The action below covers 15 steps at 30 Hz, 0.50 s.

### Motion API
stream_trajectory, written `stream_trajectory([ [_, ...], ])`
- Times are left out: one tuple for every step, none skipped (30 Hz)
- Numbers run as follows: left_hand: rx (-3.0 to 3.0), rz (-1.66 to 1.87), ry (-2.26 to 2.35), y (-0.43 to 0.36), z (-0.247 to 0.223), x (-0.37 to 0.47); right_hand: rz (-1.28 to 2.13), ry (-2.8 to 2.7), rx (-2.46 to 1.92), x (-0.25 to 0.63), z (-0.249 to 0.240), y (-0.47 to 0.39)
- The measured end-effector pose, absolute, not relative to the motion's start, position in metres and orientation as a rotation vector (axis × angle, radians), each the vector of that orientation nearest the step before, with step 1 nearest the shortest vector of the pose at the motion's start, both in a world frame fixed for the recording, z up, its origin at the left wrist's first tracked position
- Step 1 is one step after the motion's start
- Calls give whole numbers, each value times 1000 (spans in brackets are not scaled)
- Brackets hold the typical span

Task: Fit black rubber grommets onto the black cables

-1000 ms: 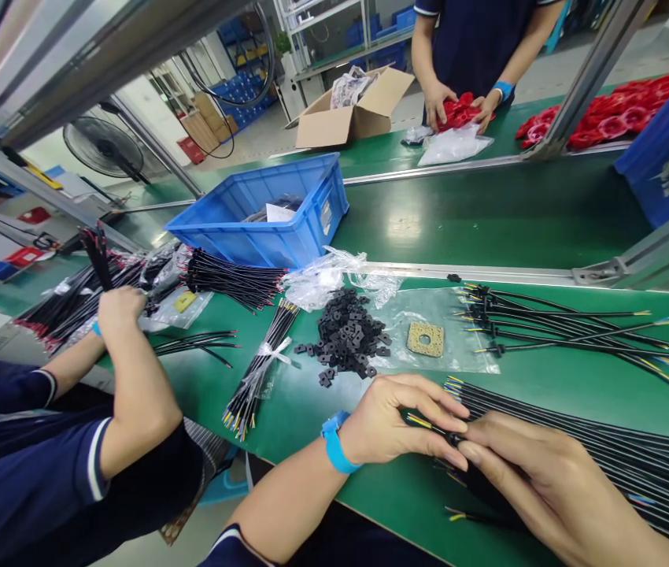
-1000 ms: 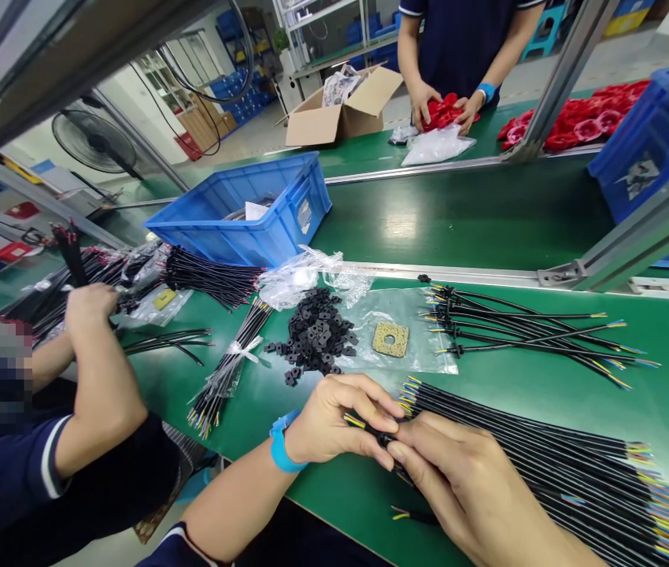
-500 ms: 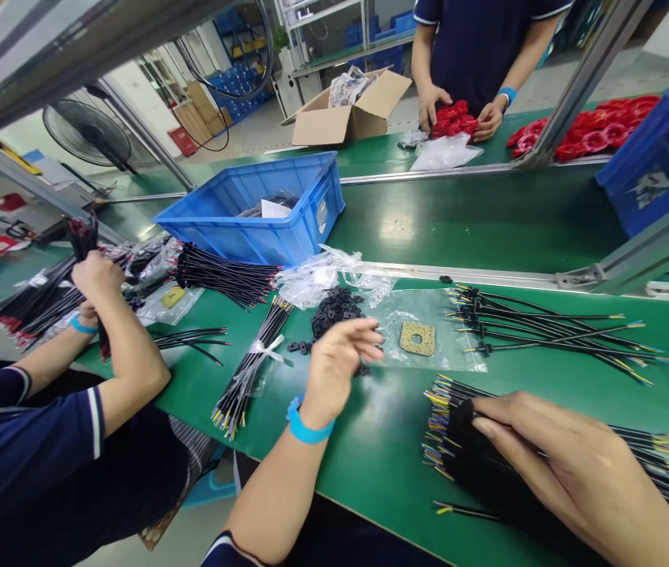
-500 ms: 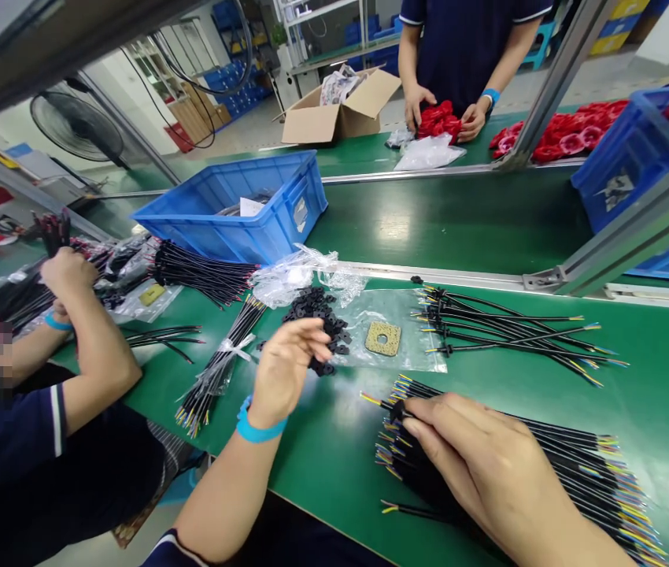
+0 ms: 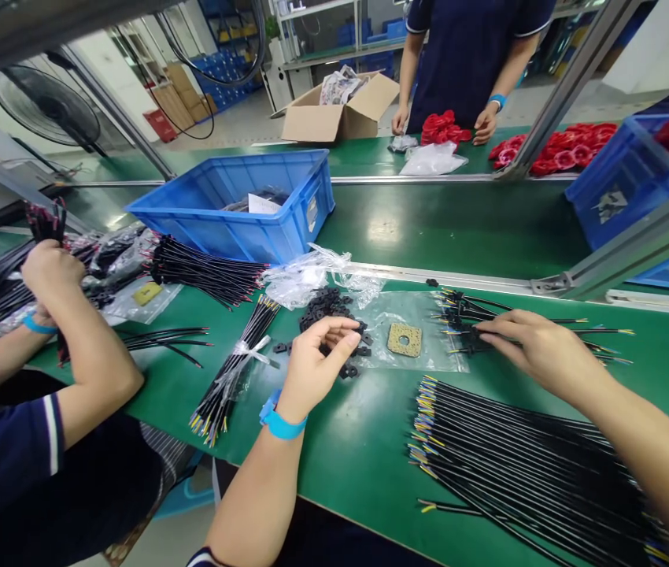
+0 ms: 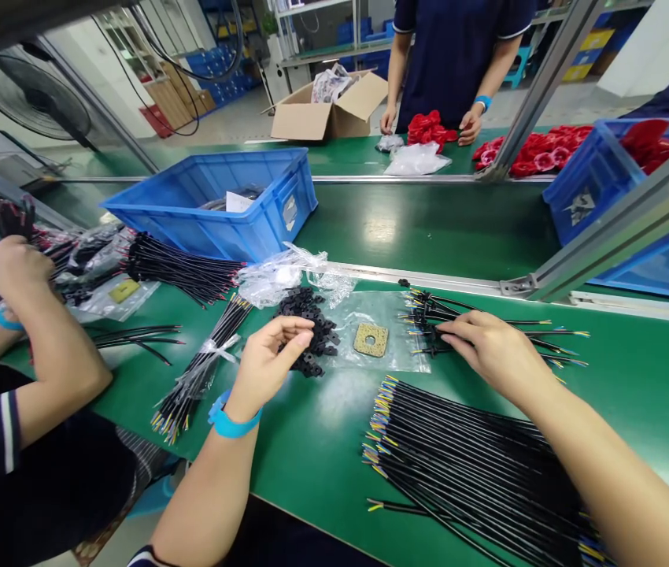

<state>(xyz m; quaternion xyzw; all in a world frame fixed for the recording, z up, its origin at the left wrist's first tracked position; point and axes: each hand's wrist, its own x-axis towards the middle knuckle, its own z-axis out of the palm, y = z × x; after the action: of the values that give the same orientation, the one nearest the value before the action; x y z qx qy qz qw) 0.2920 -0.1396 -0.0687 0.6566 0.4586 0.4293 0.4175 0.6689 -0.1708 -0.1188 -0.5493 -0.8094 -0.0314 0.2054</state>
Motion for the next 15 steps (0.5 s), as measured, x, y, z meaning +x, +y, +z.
stream_trajectory([
  [1723, 1026, 1168, -140, -70, 292, -109, -2265, -1518, 668, -120, -170],
  [1819, 965, 1203, -140, -70, 292, -128, -2273, -1507, 667, -120, -170],
  [1935, 887, 1252, -140, -71, 293, -145, -2280, -1504, 667, -119, -172],
  [2060, 786, 1312, -140, -71, 293, -156, -2282, -1506, 667, -117, -176],
  [2185, 663, 1371, -141, -71, 293, -154, -2279, -1514, 667, -114, -180],
  [2295, 527, 1418, -142, -71, 294, -130, -2276, -1526, 667, -111, -187],
  [2380, 392, 1451, -143, -70, 295, -80, -2281, -1536, 666, -108, -194],
  [2437, 270, 1469, -144, -69, 295, -9, -2292, -1549, 665, -105, -202],
  [2468, 168, 1479, -145, -67, 296, 69, -2308, -1560, 662, -103, -210],
  [2482, 83, 1488, -145, -66, 297, 142, -2324, -1570, 659, -102, -218],
  [2485, 12, 1497, -146, -64, 298, 202, -2339, -1580, 656, -102, -225],
  [2480, -46, 1504, -146, -63, 299, 257, -2350, -1590, 652, -102, -230],
  [2473, -91, 1505, -146, -62, 300, 311, -2355, -1602, 648, -103, -234],
  [2466, -122, 1498, -146, -61, 300, 373, -2352, -1614, 645, -103, -237],
  [2461, -141, 1485, -146, -61, 301, 443, -2345, -1625, 641, -102, -238],
])
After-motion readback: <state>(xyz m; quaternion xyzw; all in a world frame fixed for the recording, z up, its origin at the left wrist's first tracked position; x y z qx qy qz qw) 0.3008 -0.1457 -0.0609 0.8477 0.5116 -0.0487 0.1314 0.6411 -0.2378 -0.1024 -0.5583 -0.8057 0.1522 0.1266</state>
